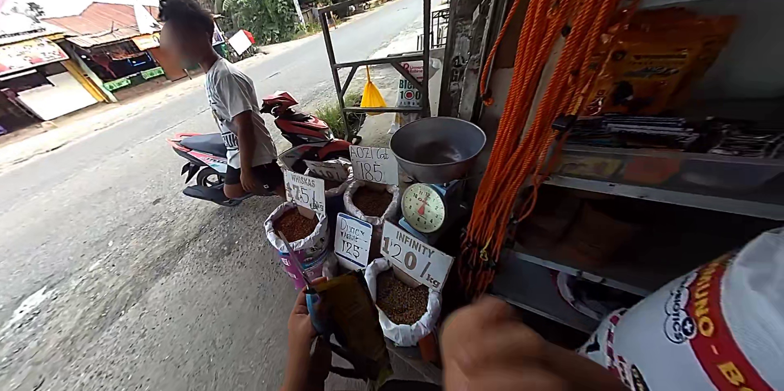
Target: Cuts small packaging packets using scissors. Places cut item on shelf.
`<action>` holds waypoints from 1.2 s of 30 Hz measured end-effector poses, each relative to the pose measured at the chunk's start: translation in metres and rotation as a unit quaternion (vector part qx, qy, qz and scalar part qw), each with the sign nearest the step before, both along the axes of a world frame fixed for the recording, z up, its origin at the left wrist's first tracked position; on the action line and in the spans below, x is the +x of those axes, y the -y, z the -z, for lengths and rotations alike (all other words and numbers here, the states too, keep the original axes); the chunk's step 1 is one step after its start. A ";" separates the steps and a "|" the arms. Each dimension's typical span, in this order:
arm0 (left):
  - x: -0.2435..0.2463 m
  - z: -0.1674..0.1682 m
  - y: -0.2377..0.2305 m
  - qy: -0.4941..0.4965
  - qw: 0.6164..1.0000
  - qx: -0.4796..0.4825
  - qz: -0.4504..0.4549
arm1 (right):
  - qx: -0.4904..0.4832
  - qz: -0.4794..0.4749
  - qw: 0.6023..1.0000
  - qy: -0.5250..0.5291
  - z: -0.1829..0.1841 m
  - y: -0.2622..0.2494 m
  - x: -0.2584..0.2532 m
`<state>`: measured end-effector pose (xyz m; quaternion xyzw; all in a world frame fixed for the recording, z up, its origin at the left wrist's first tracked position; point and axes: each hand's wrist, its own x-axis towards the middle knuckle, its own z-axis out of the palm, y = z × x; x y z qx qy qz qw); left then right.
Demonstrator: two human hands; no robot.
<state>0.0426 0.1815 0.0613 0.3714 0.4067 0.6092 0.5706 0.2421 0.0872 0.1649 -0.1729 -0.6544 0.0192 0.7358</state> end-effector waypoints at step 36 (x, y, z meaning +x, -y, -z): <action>-0.062 -0.055 -0.016 -0.536 0.722 0.081 0.430 | -0.446 -0.186 0.873 0.071 0.102 -0.090 0.041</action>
